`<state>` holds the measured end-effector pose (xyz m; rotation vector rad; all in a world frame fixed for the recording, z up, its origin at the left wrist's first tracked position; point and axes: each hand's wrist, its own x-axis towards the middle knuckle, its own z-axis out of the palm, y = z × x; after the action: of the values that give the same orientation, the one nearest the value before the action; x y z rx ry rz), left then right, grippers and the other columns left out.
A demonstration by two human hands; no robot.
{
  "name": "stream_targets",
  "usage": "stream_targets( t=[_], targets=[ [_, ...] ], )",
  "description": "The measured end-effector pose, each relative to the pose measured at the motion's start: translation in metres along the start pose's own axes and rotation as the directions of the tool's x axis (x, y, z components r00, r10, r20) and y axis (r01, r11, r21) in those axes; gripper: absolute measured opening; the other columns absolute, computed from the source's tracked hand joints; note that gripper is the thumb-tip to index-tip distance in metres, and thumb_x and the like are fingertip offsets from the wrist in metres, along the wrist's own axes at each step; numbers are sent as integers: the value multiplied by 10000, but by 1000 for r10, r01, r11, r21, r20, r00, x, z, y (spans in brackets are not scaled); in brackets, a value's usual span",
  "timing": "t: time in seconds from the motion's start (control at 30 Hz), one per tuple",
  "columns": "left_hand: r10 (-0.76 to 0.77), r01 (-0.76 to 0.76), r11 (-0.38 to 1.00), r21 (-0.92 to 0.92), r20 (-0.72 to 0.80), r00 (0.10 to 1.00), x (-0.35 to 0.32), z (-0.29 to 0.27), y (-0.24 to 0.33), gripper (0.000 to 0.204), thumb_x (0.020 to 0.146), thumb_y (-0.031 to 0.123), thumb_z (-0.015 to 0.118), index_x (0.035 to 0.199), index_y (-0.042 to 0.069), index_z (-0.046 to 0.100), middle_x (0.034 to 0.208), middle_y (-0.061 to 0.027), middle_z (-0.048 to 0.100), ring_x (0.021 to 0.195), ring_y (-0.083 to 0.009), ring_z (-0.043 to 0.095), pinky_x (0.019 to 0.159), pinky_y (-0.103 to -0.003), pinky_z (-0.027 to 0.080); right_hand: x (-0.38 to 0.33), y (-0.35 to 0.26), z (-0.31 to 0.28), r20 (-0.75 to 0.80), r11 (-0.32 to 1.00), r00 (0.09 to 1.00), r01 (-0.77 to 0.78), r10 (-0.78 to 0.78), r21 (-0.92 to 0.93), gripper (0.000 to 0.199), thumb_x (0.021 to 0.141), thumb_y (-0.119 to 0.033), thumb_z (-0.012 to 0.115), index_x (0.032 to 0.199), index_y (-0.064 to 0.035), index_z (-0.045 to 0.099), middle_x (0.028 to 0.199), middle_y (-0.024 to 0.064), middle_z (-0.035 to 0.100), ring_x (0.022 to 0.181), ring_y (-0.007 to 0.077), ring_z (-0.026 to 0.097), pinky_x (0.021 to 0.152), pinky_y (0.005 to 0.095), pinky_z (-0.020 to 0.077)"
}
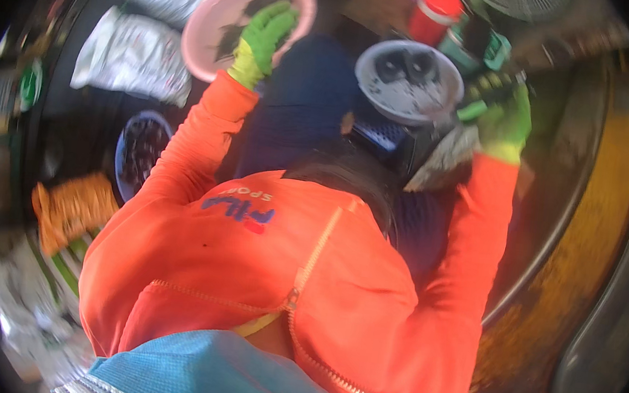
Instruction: The person sits on the floor and repeatedly picks up small dark metal parts from a white bowl, rubs them with a cloth, and places them into a pink bowl. The person continues this process for several parts.
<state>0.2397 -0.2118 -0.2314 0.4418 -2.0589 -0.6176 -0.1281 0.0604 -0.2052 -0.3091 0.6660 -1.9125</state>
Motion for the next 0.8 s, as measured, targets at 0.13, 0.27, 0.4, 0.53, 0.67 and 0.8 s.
stream_targets(
  t=[0.13,0.27,0.4,0.53,0.67,0.8],
  targets=[
    [-89,270,868,-418,404,910,71,93,27,375,923,184,621,1254,12,585,1135,-114,652,1000,-168,626,861,-277,506,-6,2,7,-312,992,942,117,-126,-48,246,935,-283,557,1000,-46,576,992,169,601,934,340,568,814,498,463],
    [190,-451,890,60,852,488,110,190,11,351,837,233,617,1180,171,660,1321,-117,568,1167,-296,577,965,-371,484,-10,9,21,-281,993,952,115,-118,-29,181,937,-215,556,990,-43,561,959,163,603,876,327,582,768,457,483],
    [-486,36,855,517,777,400,82,273,-10,703,824,602,566,1358,146,535,1404,-162,499,1262,-363,495,1055,-458,381,-10,16,23,-315,992,941,106,-122,-66,224,947,-241,572,1040,-36,576,956,159,620,890,325,615,757,457,512],
    [-589,79,753,653,615,525,35,296,-29,546,817,531,596,1211,161,668,1313,-116,581,1296,-339,416,973,-562,347,-5,25,20,-450,995,888,84,-95,-46,188,941,-238,590,1016,-66,593,901,118,622,808,277,608,695,405,516],
    [-386,171,918,357,714,584,56,297,-12,431,784,418,651,1101,129,691,1126,-100,661,1031,-324,610,850,-487,479,0,32,23,-456,993,884,74,-109,-94,160,936,-227,591,967,-70,583,812,94,616,639,198,578,560,319,493],
    [62,-48,998,-42,462,884,86,265,49,225,818,252,645,958,77,662,961,-137,669,860,-351,631,741,-437,507,8,36,36,-566,990,816,46,-116,-137,216,939,-294,602,907,-83,571,762,78,608,566,167,545,462,288,443]
  ],
)
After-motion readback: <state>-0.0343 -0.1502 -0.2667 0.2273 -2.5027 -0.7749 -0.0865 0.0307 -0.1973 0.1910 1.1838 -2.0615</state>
